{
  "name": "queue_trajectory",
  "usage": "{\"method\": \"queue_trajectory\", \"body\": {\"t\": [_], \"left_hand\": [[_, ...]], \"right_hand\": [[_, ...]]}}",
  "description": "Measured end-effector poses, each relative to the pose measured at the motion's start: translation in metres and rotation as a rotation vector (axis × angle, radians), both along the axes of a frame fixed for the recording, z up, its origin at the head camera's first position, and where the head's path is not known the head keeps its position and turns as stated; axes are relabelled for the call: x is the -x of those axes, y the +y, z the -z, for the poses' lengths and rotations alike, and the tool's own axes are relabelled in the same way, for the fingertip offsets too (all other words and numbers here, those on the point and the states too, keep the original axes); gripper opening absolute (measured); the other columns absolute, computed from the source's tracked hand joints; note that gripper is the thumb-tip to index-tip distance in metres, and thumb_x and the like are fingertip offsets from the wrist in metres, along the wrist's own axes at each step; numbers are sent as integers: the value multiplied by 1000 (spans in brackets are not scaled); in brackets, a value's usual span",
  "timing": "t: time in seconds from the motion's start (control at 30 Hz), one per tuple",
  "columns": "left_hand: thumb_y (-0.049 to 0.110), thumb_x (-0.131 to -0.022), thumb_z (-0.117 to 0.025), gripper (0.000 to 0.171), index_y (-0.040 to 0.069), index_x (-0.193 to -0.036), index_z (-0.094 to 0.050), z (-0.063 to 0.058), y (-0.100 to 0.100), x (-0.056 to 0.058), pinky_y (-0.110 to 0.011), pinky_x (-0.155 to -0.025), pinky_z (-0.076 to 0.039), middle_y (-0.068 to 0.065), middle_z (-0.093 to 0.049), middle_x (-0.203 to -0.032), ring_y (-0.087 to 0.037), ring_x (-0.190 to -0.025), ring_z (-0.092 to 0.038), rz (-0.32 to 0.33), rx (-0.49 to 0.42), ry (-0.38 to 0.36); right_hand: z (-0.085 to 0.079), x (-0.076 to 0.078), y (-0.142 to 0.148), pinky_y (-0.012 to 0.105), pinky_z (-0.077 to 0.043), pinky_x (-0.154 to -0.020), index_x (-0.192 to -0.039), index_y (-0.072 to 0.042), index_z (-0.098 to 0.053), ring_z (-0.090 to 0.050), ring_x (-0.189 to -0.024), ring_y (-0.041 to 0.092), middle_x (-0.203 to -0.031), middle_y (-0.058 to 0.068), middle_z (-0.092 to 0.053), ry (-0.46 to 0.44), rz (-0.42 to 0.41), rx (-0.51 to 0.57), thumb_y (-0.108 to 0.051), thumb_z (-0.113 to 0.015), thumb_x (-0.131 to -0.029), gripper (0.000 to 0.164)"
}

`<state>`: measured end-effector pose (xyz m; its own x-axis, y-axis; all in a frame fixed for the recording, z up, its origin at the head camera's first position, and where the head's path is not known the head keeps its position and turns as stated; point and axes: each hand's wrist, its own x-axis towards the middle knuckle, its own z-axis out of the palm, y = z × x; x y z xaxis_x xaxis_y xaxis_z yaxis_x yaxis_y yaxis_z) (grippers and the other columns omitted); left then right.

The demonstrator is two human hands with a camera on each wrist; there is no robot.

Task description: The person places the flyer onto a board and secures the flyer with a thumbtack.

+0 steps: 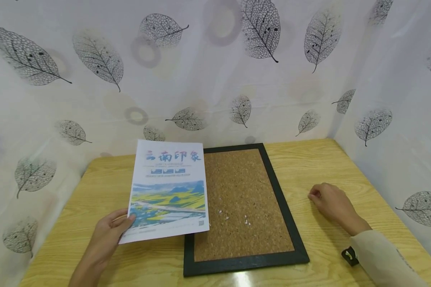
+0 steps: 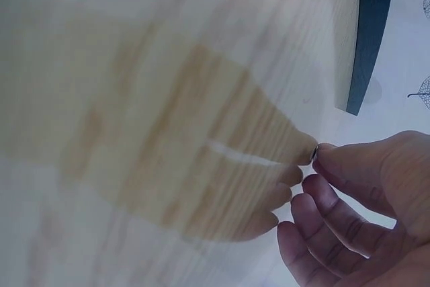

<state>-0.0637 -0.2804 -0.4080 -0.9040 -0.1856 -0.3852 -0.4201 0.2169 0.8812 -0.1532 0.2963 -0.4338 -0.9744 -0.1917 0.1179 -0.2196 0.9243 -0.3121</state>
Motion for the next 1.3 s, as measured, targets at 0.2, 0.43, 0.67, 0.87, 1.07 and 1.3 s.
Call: {"method": "queue_trajectory", "body": {"t": [0.2, 0.43, 0.67, 0.87, 1.07, 1.3], "left_hand": [[37, -90, -65, 67, 1, -140, -37, 3, 12, 8, -29, -73, -53, -12, -63, -115, -16, -88, -66, 24, -47, 29], [38, -90, -64, 63, 4, -137, -42, 7, 27, 16, -30, -74, -52, -16, -60, -118, -17, -90, -64, 67, -24, 48], [31, -91, -64, 53, 5, -133, -46, 9, 41, 23, -32, -70, -53, -14, -65, -108, -23, -86, -66, 84, -68, 61], [28, -92, -63, 49, 4, -132, -47, 10, 52, 28, -32, -69, -53, -15, -66, -107, -23, -85, -66, 114, -64, 84], [20, -93, -61, 43, 3, -130, -47, 12, 63, 33, -33, -68, -54, -16, -66, -107, -25, -85, -66, 136, -117, 104], [17, -93, -61, 39, 5, -129, -49, 10, 78, 37, -32, -68, -52, -15, -67, -105, -24, -84, -66, 144, -117, 102]], "right_hand": [[-1, 0, 0, 43, -49, -61, -85, -3, -70, -61, -71, 24, -81, 8, -64, 8, -1, 3, -11, -68, -87, 9], [-1, 1, 1, 43, -49, -61, -84, -4, -70, -61, -70, 24, -80, 7, -64, 14, -3, -1, -11, -68, -86, 8], [0, 1, 1, 43, -49, -61, -84, -3, -70, -61, -70, 24, -80, 8, -65, 15, -5, -4, -11, -68, -86, 9], [0, 0, 1, 43, -49, -61, -84, -4, -69, -61, -70, 24, -80, 8, -65, 0, 0, -5, -12, -68, -87, 8], [2, 1, 1, 43, -49, -61, -84, -4, -69, -61, -70, 24, -80, 7, -64, 0, 1, -8, -12, -68, -87, 8], [1, 0, 2, 42, -49, -60, -83, -5, -69, -60, -68, 22, -79, 6, -64, 14, -7, -11, -11, -69, -86, 7]]}}
